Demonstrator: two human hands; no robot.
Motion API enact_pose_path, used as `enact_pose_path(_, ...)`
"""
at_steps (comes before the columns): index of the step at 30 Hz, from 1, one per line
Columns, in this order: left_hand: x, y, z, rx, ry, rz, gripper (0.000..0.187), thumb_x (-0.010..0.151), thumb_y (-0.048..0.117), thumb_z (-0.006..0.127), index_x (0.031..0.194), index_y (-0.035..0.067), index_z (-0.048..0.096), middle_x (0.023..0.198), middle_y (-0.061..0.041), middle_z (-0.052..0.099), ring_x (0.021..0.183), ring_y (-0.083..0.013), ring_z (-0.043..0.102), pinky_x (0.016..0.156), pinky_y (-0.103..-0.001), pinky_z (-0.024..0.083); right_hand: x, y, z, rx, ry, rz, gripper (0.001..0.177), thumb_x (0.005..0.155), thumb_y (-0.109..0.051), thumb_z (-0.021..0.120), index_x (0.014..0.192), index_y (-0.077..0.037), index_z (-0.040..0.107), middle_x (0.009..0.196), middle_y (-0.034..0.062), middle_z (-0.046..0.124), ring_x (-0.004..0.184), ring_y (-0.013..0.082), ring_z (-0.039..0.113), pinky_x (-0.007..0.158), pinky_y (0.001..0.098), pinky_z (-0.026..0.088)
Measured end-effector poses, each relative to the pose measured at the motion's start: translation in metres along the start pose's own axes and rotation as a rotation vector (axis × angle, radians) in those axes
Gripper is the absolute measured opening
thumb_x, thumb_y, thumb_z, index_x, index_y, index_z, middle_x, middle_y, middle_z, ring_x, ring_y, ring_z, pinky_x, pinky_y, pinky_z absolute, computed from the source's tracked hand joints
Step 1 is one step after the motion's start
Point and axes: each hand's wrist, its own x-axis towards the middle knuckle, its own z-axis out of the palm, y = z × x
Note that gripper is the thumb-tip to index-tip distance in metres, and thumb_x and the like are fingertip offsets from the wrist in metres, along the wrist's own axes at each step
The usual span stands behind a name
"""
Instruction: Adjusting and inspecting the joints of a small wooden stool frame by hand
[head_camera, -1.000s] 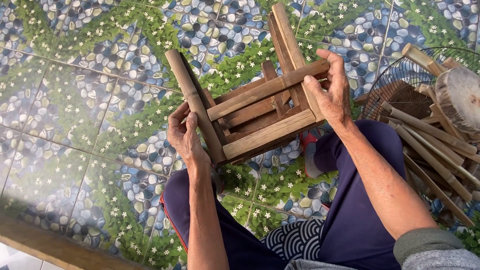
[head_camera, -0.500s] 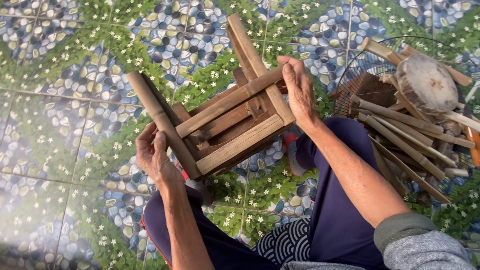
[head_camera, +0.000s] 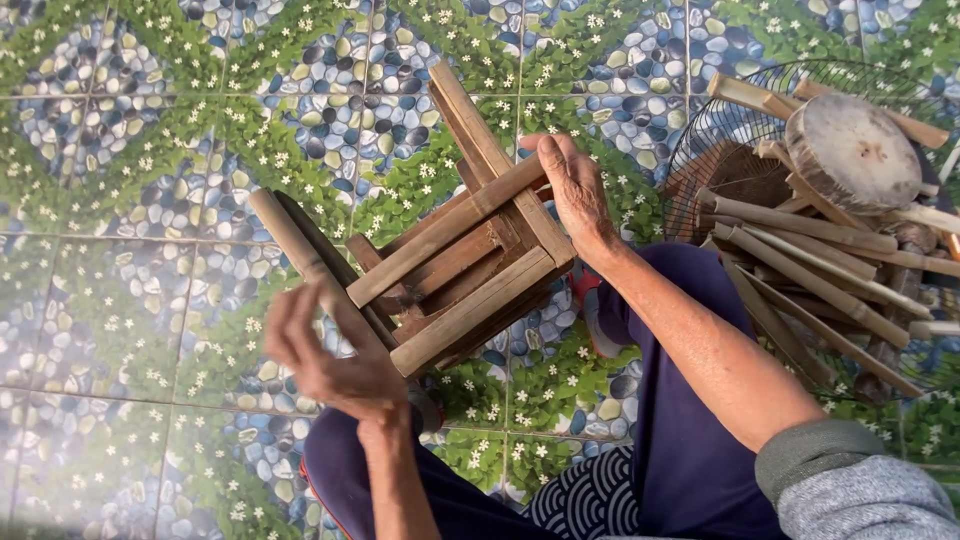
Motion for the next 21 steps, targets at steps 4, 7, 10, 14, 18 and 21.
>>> enact_pose_path(4,-0.007,0.055,0.028,-0.195,-0.242,0.154,0.039,0.093,-0.002,0.072,0.131,0.008,0.069,0.128,-0.011,0.062,0.127,-0.0304,0.057,0.113,-0.047,0.048,0.008,0.018,-0.002,0.023,-0.007,0.064,0.047,0.106,-0.06,0.05,0.12,-0.02,0.072,0.095,0.0043,0.066,0.087,0.0142,0.068,0.077,0.0294,0.06)
enact_pose_path(7,-0.017,0.076,0.06,-0.304,-0.432,0.131,0.044,0.093,-0.006,0.068,0.135,0.004,0.064,0.126,-0.02,0.061,0.128,-0.0376,0.058,0.115,-0.054,0.043,0.013,0.034,-0.004,-0.026,-0.061,-0.028,0.05,0.108,-0.059,0.05,0.121,-0.016,0.073,0.096,0.0124,0.066,0.086,0.0191,0.067,0.075,0.0349,0.061)
enact_pose_path(10,-0.018,0.09,0.086,-0.245,-0.53,0.156,0.043,0.092,-0.003,0.068,0.135,0.001,0.063,0.125,-0.023,0.061,0.128,-0.0386,0.056,0.117,-0.055,0.036,0.007,0.016,-0.001,-0.047,-0.058,-0.045,0.048,0.109,-0.055,0.05,0.121,-0.015,0.073,0.101,0.016,0.068,0.097,0.0228,0.064,0.084,0.0401,0.059)
enact_pose_path(14,-0.02,0.093,0.104,-0.129,-0.572,0.146,0.043,0.091,0.009,0.072,0.133,0.007,0.065,0.123,-0.017,0.063,0.124,-0.0326,0.059,0.115,-0.051,0.036,0.004,0.012,0.001,-0.007,-0.055,-0.018,0.046,0.11,-0.051,0.051,0.12,-0.012,0.073,0.101,0.0202,0.07,0.103,0.0269,0.065,0.09,0.0466,0.057)
enact_pose_path(18,-0.022,0.098,0.111,-0.133,-0.606,0.126,0.039,0.089,0.009,0.072,0.127,0.012,0.066,0.117,-0.013,0.065,0.117,-0.0312,0.064,0.109,-0.049,0.043,0.006,0.022,0.001,0.026,-0.053,0.023,0.044,0.109,-0.053,0.052,0.121,-0.016,0.073,0.095,0.0136,0.071,0.094,0.0211,0.065,0.084,0.0412,0.06)
enact_pose_path(21,-0.023,0.099,0.108,-0.14,-0.62,0.091,0.041,0.087,0.007,0.072,0.127,0.013,0.065,0.115,-0.012,0.064,0.116,-0.0306,0.065,0.107,-0.048,0.044,0.003,0.022,0.005,0.062,-0.037,0.094,0.044,0.107,-0.055,0.054,0.118,-0.017,0.074,0.093,0.0135,0.073,0.09,0.0177,0.067,0.078,0.0376,0.061)
